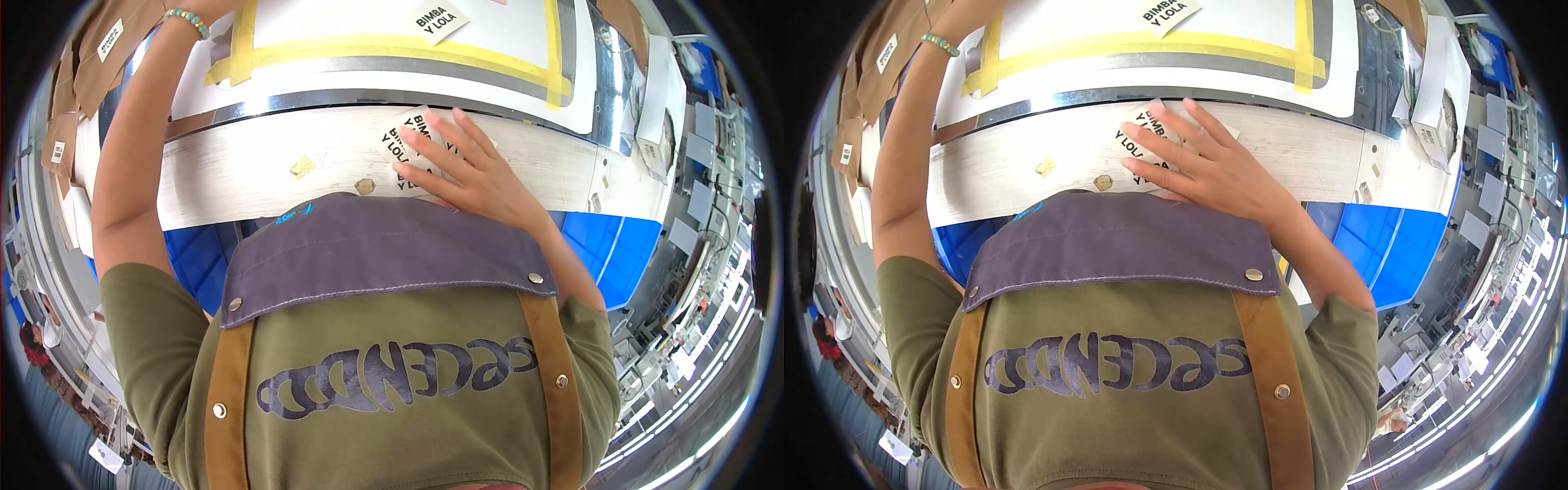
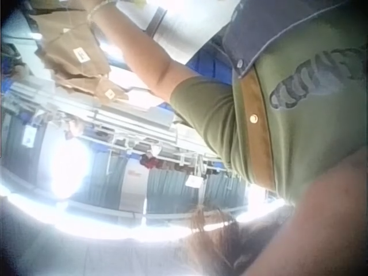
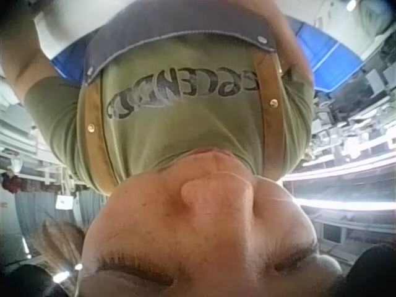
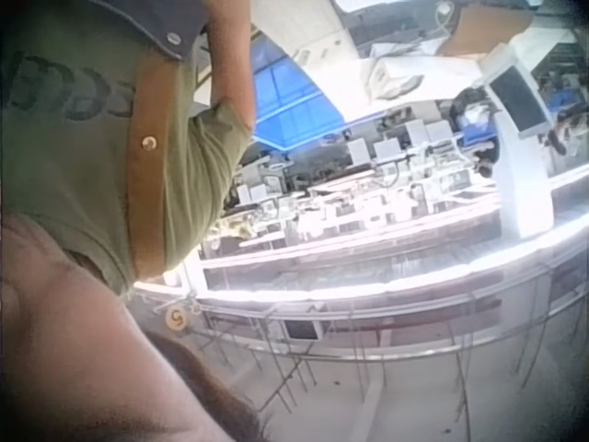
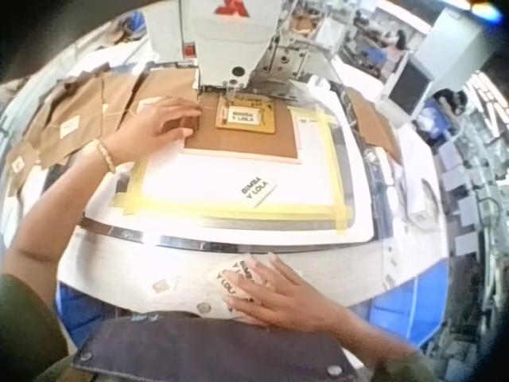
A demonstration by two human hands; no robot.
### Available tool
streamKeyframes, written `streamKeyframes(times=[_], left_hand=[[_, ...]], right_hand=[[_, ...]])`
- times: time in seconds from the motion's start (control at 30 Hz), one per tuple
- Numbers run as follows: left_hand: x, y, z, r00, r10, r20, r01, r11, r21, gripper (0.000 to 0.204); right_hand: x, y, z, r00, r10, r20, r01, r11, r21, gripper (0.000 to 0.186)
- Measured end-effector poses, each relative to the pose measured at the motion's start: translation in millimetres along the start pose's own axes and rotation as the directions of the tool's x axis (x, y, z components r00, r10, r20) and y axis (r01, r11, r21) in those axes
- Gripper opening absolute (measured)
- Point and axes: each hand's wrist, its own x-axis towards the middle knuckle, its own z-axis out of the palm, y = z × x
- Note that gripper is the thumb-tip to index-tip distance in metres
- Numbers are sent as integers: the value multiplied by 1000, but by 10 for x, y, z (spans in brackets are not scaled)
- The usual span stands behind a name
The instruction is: Sewing rectangular brand labels onto pieces of brown leather using an industrial sewing machine.
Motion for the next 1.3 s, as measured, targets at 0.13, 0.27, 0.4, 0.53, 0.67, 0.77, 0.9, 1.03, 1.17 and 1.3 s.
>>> streamKeyframes(times=[0.13,0.27,0.4,0.53,0.67,0.77,0.9,1.03,1.17,1.3], left_hand=[[39,53,57,998,66,2,-66,998,-21,44],[62,109,104,999,54,3,-54,998,-16,44],[38,111,120,999,38,21,-37,999,-13,44],[-83,123,33,997,78,22,-78,997,-4,45],[-54,135,110,992,122,8,-122,992,-28,46],[-87,119,76,989,147,-3,-147,989,-24,46],[-85,108,76,989,146,-8,-147,988,-39,46],[-55,99,108,988,154,-16,-154,987,-37,47],[-17,88,132,986,164,-33,-165,986,-27,47],[-58,106,170,989,139,-57,-141,990,-26,48]], right_hand=[[42,-66,-97,996,52,76,-55,998,35,89],[78,-104,-105,992,75,105,-84,993,84,91],[-81,-92,-67,993,-20,116,18,1000,21,86],[-168,-117,-183,990,-42,133,37,999,35,71],[-325,-192,-27,997,-40,-61,42,999,33,59],[-468,-245,70,986,-6,-167,7,1000,6,54],[-413,-277,65,984,3,-180,-21,995,-96,55],[-364,-224,48,992,-18,-126,-4,985,-175,56],[-467,-217,208,953,4,-305,-19,999,-48,57],[-465,-271,93,940,43,-338,-31,999,42,55]])
